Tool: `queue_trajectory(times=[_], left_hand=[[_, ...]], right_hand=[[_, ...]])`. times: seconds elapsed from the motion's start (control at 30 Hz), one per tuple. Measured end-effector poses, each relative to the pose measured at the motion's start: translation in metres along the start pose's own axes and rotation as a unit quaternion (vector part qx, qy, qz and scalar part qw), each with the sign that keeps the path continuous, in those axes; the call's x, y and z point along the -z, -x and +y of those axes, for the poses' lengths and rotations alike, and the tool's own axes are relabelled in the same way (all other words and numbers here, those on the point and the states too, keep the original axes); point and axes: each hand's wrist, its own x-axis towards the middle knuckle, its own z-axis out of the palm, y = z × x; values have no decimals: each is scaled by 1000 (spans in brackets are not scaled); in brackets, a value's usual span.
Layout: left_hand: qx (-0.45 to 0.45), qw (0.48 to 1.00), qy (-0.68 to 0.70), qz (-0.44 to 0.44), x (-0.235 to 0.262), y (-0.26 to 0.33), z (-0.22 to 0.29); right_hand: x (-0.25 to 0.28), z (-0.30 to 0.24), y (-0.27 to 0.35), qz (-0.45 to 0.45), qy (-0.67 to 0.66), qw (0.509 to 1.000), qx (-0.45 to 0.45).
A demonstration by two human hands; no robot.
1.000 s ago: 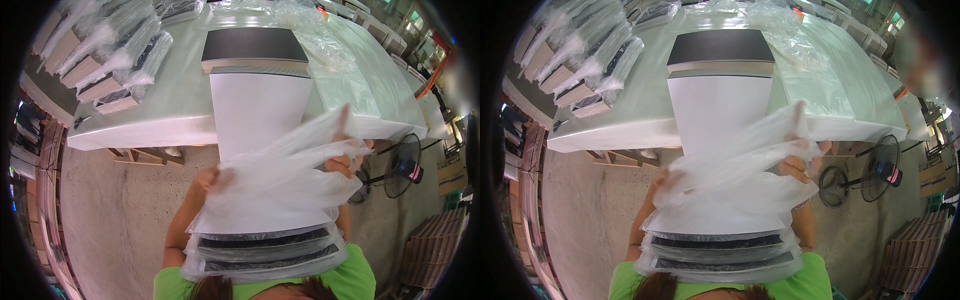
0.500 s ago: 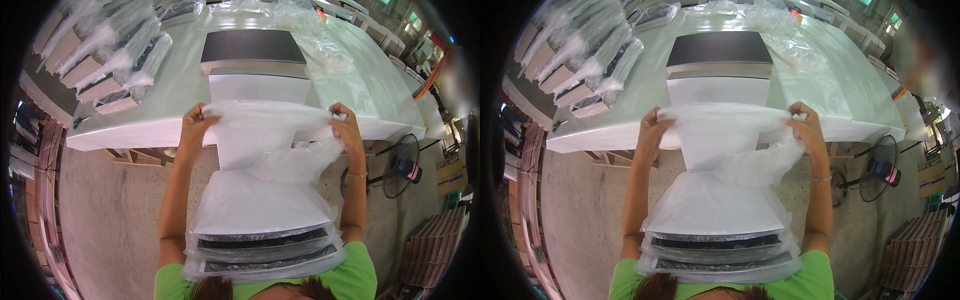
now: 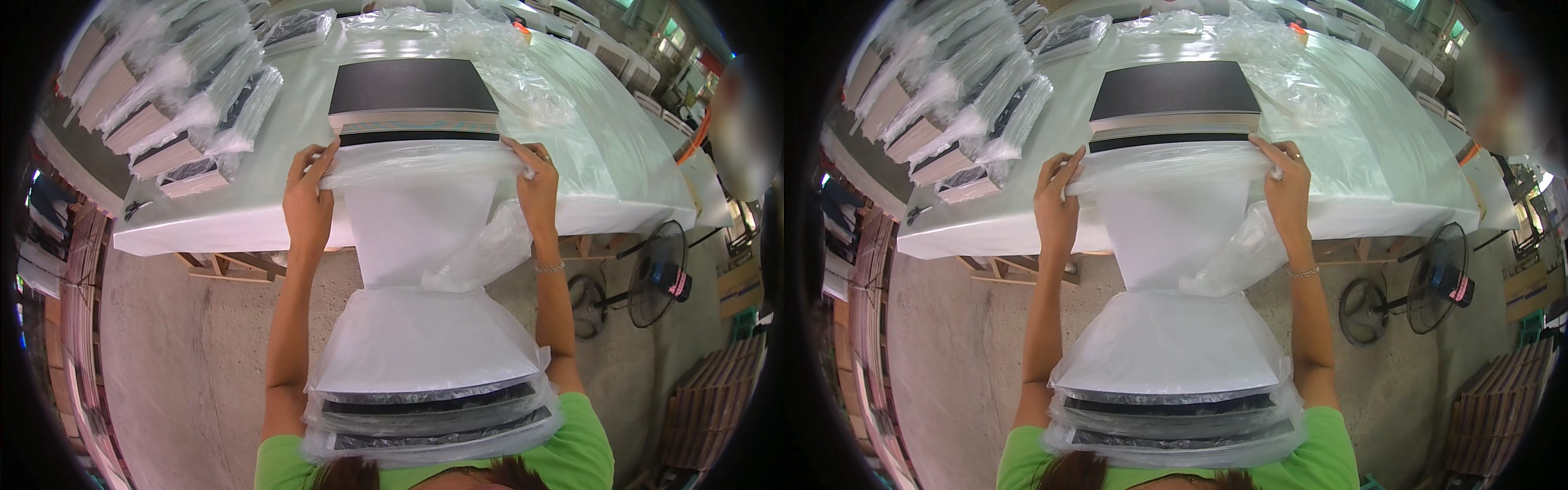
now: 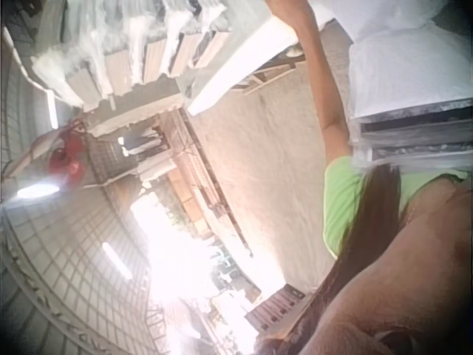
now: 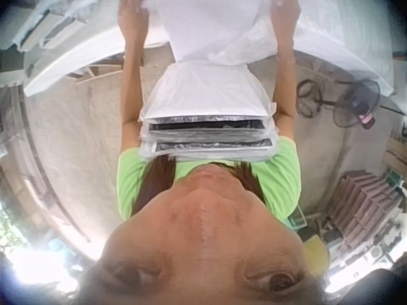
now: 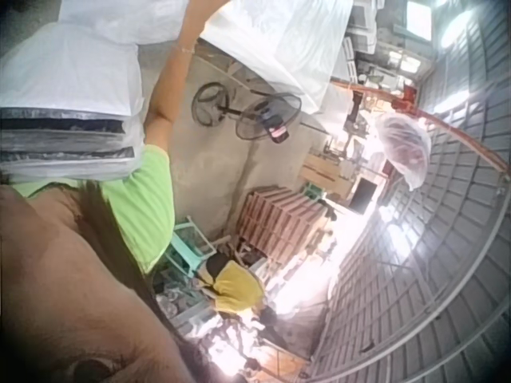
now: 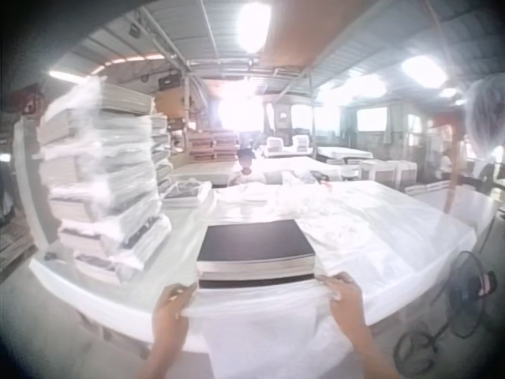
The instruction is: The person wraps black rectangular objects in plastic film by hand.
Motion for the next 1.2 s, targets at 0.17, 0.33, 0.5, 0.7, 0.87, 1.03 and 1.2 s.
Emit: queue_trajectory(times=[0.17, 0.33, 0.5, 0.7, 0.87, 1.03, 1.2], left_hand=[[28, 991, 131, -4, 24, 8, 10], [242, 852, 459, -71, 39, 16, 11], [373, 651, 644, -149, 51, 30, 18], [488, 599, 592, -229, 34, 109, -54], [196, 865, 406, -220, -17, 221, -133], [419, 827, 304, -219, -63, 238, -133], [290, 912, 114, -268, -42, 184, -114]], right_hand=[[22, -19, 1, -29, -113, 989, -89], [40, -24, 10, -32, -387, 881, -271], [48, -11, 41, -62, -645, 653, -392], [55, 49, 118, -195, -625, 587, -476], [40, 79, 186, -295, -496, 640, -508], [28, 78, 220, -232, -342, 744, -524], [75, 138, 170, 106, -93, 883, -448]])
